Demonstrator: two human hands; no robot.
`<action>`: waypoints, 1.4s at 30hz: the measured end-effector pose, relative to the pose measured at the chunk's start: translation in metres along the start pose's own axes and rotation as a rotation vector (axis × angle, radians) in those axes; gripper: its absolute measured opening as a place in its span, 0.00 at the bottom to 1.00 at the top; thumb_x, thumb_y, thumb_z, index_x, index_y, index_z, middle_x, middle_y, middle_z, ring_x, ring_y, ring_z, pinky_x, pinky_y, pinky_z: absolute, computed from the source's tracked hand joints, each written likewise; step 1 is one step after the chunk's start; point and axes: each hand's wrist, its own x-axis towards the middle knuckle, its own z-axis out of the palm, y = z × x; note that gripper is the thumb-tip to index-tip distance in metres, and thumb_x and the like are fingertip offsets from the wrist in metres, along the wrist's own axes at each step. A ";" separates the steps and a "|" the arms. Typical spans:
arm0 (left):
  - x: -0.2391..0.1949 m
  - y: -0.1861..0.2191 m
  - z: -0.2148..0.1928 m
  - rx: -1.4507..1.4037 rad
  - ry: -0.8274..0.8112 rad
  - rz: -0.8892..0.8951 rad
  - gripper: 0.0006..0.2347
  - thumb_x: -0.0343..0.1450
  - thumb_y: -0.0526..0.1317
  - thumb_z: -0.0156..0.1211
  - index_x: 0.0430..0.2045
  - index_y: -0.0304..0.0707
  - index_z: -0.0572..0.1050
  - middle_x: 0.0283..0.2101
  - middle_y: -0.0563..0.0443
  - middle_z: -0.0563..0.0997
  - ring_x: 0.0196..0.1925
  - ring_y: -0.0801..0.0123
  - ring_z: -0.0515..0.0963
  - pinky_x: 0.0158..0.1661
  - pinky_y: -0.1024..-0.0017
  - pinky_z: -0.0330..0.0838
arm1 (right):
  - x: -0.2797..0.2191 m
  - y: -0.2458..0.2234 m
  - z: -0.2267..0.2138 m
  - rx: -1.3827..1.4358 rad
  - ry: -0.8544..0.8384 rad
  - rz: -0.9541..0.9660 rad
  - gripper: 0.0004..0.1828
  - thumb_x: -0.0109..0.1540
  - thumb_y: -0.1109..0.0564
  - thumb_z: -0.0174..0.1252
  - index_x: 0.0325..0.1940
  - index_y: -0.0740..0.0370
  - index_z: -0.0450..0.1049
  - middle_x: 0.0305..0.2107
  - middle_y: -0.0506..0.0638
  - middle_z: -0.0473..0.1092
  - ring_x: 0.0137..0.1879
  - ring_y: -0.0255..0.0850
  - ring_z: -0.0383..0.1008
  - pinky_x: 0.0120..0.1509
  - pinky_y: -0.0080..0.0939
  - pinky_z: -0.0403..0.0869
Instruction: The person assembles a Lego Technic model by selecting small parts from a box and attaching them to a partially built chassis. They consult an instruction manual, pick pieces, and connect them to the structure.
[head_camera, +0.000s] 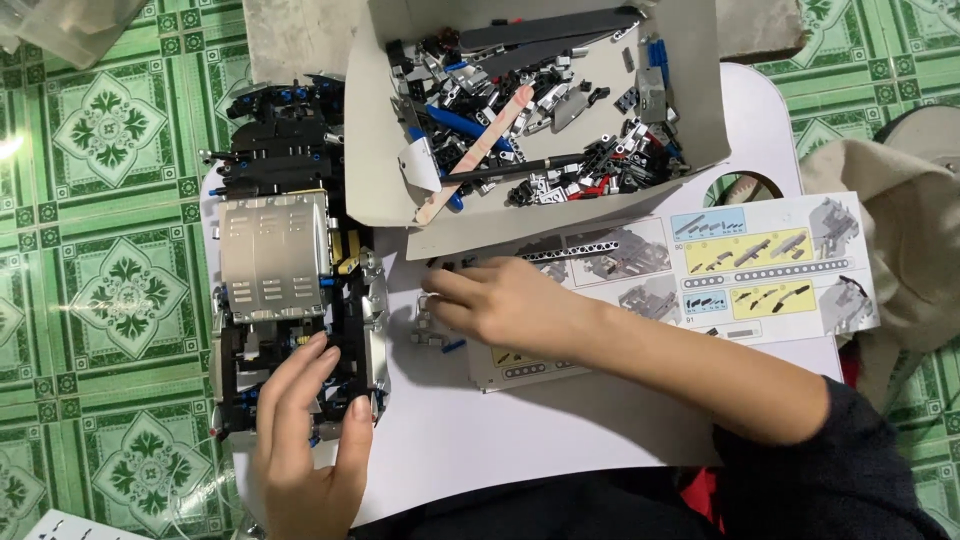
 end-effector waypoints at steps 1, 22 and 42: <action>0.000 -0.003 0.000 0.031 0.008 0.044 0.13 0.69 0.35 0.54 0.46 0.29 0.73 0.53 0.41 0.75 0.55 0.58 0.77 0.50 0.70 0.73 | 0.000 -0.002 -0.011 0.094 0.048 -0.009 0.13 0.51 0.72 0.61 0.38 0.64 0.71 0.43 0.58 0.70 0.25 0.39 0.72 0.24 0.37 0.74; 0.074 -0.005 0.103 0.580 -0.509 0.638 0.04 0.65 0.30 0.60 0.29 0.33 0.73 0.22 0.49 0.75 0.20 0.64 0.75 0.17 0.70 0.70 | -0.021 0.043 -0.128 0.174 0.178 0.127 0.06 0.65 0.65 0.50 0.46 0.64 0.67 0.36 0.52 0.72 0.31 0.46 0.72 0.26 0.44 0.67; 0.079 0.055 0.024 0.151 -0.498 0.518 0.06 0.69 0.36 0.53 0.35 0.34 0.70 0.42 0.46 0.73 0.42 0.64 0.76 0.39 0.68 0.74 | -0.014 0.041 -0.144 0.742 0.168 0.153 0.06 0.63 0.62 0.51 0.43 0.64 0.70 0.32 0.50 0.72 0.28 0.37 0.69 0.32 0.32 0.68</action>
